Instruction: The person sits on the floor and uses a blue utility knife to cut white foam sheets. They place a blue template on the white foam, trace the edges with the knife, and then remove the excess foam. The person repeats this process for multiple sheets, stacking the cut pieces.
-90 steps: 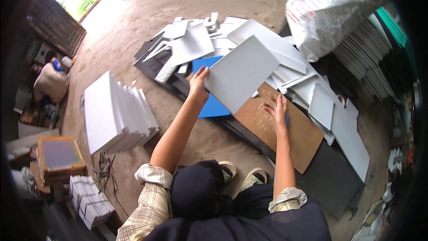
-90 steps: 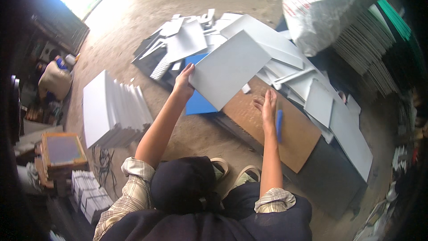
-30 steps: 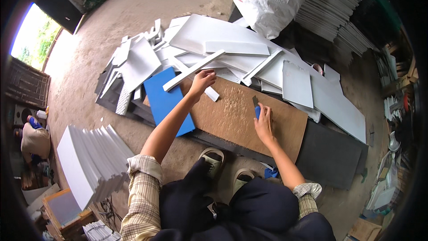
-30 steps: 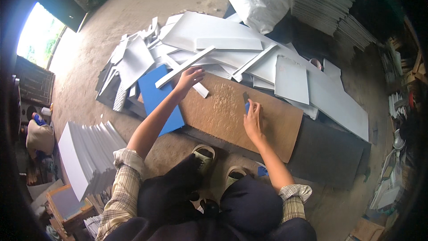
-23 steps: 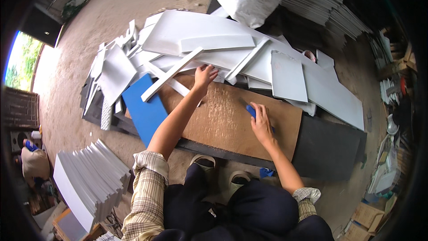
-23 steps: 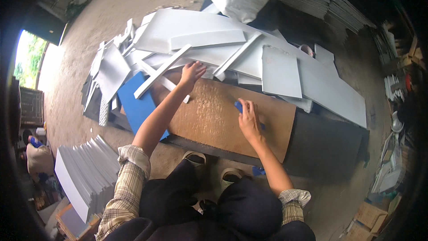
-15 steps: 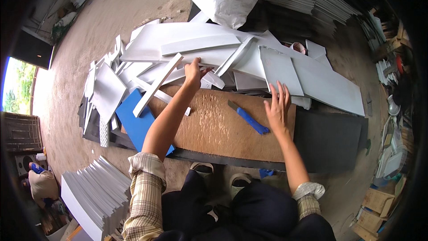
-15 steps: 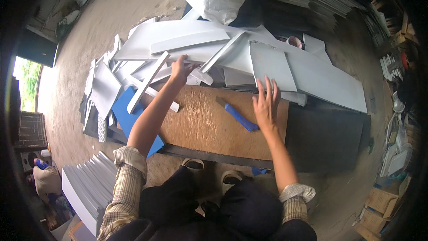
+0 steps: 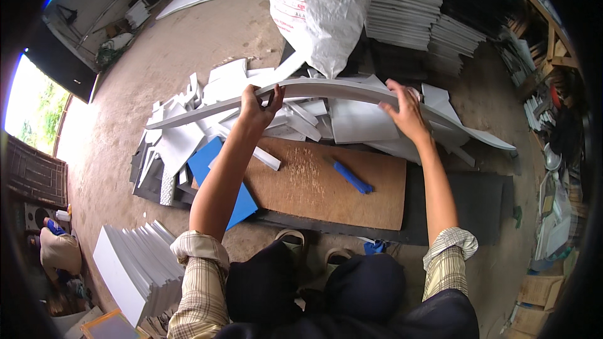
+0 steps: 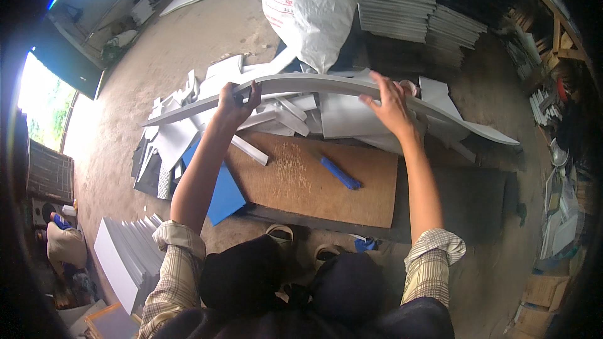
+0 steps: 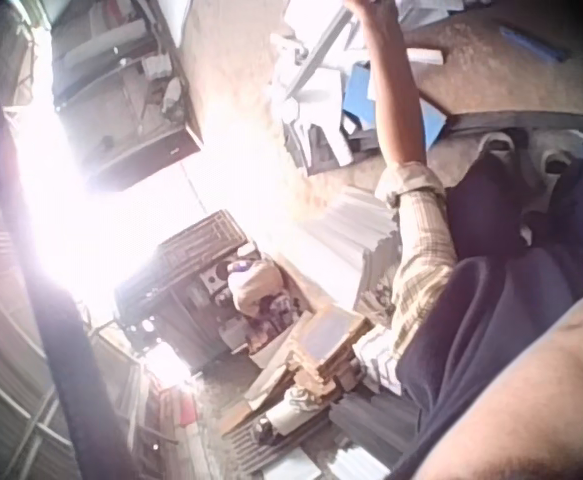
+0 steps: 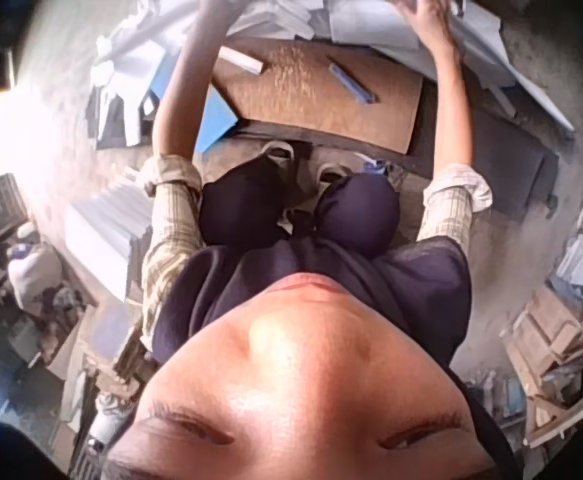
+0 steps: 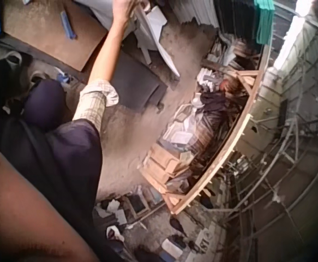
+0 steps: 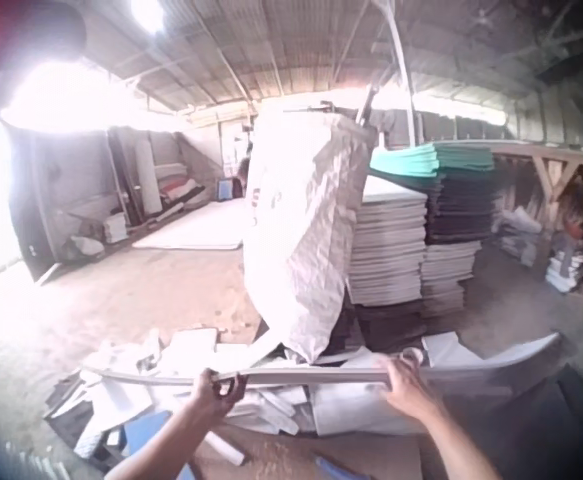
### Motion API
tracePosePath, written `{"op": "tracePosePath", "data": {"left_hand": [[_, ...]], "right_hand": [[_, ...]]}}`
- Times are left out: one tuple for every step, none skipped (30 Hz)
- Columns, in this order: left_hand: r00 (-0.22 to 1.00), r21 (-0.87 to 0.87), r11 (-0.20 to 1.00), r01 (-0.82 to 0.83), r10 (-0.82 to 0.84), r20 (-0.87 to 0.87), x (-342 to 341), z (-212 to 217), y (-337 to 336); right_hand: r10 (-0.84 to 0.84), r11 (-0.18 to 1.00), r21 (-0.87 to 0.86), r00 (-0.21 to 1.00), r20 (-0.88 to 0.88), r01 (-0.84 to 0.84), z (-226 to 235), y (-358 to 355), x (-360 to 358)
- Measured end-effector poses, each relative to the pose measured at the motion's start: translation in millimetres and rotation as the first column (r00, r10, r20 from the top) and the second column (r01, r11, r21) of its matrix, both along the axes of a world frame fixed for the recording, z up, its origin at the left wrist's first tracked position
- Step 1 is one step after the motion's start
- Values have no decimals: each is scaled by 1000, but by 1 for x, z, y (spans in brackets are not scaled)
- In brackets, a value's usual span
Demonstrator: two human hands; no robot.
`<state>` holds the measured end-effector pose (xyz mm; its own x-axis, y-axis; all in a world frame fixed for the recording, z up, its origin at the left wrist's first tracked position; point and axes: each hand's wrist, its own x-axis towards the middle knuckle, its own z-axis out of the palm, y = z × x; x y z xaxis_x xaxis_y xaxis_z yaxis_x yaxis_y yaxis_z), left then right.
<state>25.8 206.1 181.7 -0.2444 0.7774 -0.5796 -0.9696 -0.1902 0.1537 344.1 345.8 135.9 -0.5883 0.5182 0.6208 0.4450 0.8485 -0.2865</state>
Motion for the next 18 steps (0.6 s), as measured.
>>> {"op": "tracePosePath", "data": {"left_hand": [[999,-8,1000,-23,23,-42,-3,8,-7],[997,-9,999,-30,30,-71,2,15,-9],[994,-17,999,-42,40,-100,6,22,-14],[975,35,999,10,-2,-224,10,29,-21],[936,77,997,21,7,-353,7,30,-29],[880,117,992,39,21,-475,3,29,-37],[808,152,987,61,40,-588,-1,30,-44],[698,48,999,25,17,-716,0,39,-52],[592,66,997,-30,71,-803,-11,37,-57],[609,118,986,-119,166,-775,-20,43,-65],[627,165,966,-198,255,-736,-26,44,-69],[626,159,929,-335,345,-700,-40,41,-75],[615,140,876,-462,430,-661,-55,35,-80],[599,128,856,-501,449,-663,-64,32,-93],[582,113,835,-538,465,-667,-70,26,-108],[585,112,868,-484,416,-696,-75,16,-122],[579,106,897,-430,364,-730,-76,5,-134],[532,64,890,-452,327,-781,-66,-2,-135]], "right_hand": [[-53,997,53,996,78,49,6,-9,-6],[-74,995,71,990,116,66,8,-3,-2],[-91,994,82,984,155,79,12,0,0],[-80,993,104,981,178,62,15,-1,5],[-62,991,125,978,197,37,26,-6,5],[-45,989,146,975,216,14,36,-11,6],[-48,984,179,973,227,7,47,-16,9],[-54,977,213,970,238,2,56,-21,13],[-62,969,246,967,249,-1,65,-25,18],[-66,949,315,978,199,0,74,-26,24],[-86,939,343,974,209,9,89,-29,35],[-98,934,355,980,171,31,100,-30,46],[-111,929,365,984,138,54,107,-29,58],[-85,931,362,991,102,43,113,-33,71],[-59,934,356,996,65,32,115,-37,82],[-94,928,368,992,85,56,111,-36,96],[-109,935,347,990,91,71,102,-37,103],[-131,942,324,986,100,92,91,-39,114]]}}
